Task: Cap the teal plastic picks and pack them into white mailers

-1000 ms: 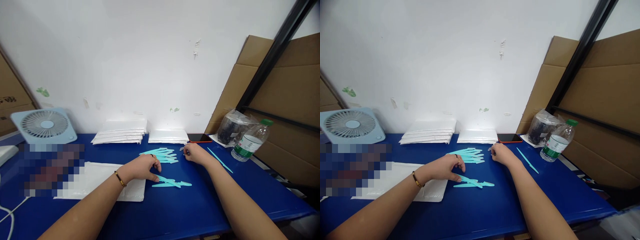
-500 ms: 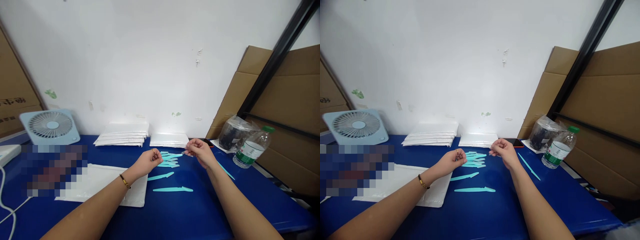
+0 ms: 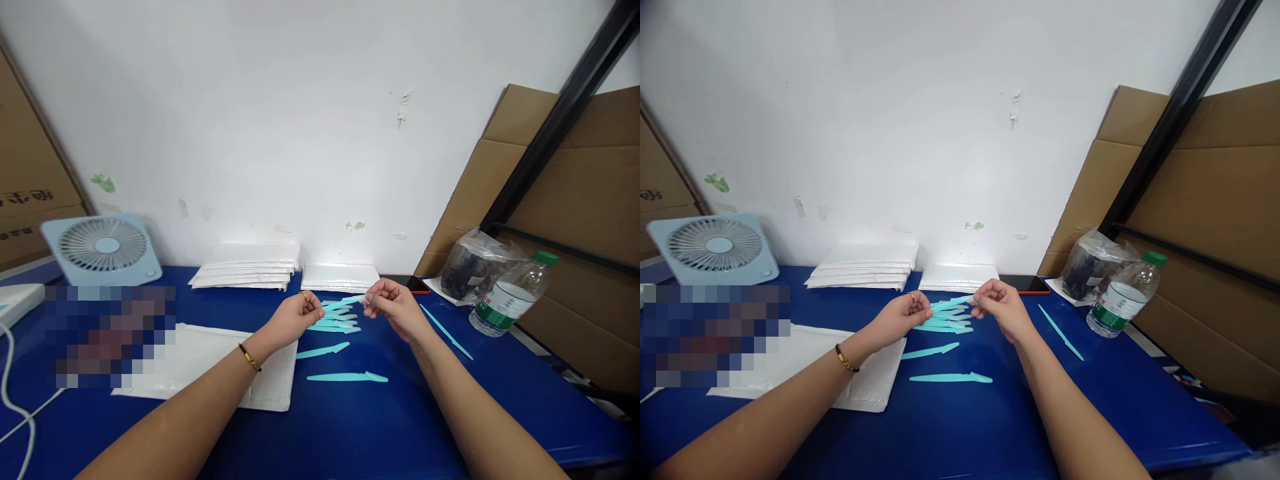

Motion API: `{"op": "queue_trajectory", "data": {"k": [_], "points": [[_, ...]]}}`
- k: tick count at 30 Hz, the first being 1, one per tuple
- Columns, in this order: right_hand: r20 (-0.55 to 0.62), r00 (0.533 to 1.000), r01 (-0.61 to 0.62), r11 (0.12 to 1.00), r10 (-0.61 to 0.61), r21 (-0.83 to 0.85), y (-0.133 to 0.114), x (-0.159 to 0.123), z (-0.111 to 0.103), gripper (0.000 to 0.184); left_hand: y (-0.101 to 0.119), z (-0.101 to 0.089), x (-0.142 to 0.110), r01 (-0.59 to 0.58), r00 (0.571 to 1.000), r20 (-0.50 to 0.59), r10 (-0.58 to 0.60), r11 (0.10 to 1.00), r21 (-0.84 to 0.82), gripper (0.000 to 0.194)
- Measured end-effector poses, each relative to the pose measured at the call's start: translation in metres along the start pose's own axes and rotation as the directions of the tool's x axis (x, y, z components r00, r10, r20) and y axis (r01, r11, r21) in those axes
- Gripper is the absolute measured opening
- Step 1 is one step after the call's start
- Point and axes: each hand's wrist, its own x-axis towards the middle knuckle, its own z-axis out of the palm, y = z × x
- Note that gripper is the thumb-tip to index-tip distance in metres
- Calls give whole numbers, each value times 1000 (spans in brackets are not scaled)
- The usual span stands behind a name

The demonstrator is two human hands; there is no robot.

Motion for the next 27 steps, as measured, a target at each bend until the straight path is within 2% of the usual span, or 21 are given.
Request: {"op": "queue_trajectory", "data": {"k": [4, 5, 7, 8, 10, 12, 13, 15, 17, 21, 22, 23, 24, 27], "points": [[97, 995, -27, 993, 38, -116, 4, 2, 0, 26, -5, 0, 2, -6, 1000, -3, 6, 996, 84, 26], [84, 996, -22, 983, 37, -180, 6, 4, -5, 27, -6, 0, 2, -17, 1000, -12, 19, 992, 125, 25], [-21, 1000, -8, 928, 1, -372, 8, 8, -21, 29, -7, -1, 2, -43, 997, -46, 54, 973, 227, 24], [-88, 995, -12, 868, -37, -497, 10, 9, -31, 28, -7, -1, 2, -54, 995, -66, 75, 958, 282, 24], [-162, 981, -49, 669, -108, -741, 13, 13, -49, 20, -5, -2, 0, -68, 991, -83, 107, 922, 381, 26], [-152, 983, -82, 479, -108, -874, 18, 15, -62, 15, 0, -2, -4, -98, 992, -26, 122, 890, 446, 27], [-132, 987, -84, 419, -87, -904, 21, 16, -64, 14, 2, -2, -5, -126, 992, 32, 126, 876, 466, 27], [-83, 996, -65, 352, -37, -934, 27, 19, -64, 15, 6, -1, -9, -179, 982, 145, 122, 853, 490, 26], [-50, 999, -50, 291, 10, -955, 34, 21, -58, 14, 8, 2, -12, -203, 972, 210, 108, 838, 507, 23], [-121, 992, -126, 143, 39, -982, 40, 23, -44, 9, 5, 6, -13, -195, 963, 263, 64, 838, 510, 12], [-137, 990, -139, 148, 24, -979, 40, 23, -42, 8, 4, 7, -13, -190, 962, 265, 60, 846, 498, 12], [-142, 990, -142, 196, 13, -970, 38, 22, -41, 8, 3, 7, -12, -179, 965, 255, 59, 861, 476, 12], [-137, 991, -135, 289, 14, -948, 36, 21, -40, 9, 4, 8, -11, -162, 970, 234, 60, 882, 442, 13], [-46, 998, -56, 674, 33, -736, 23, 15, -38, 19, 6, 9, -9, -95, 986, 160, 54, 960, 261, 17]]}}
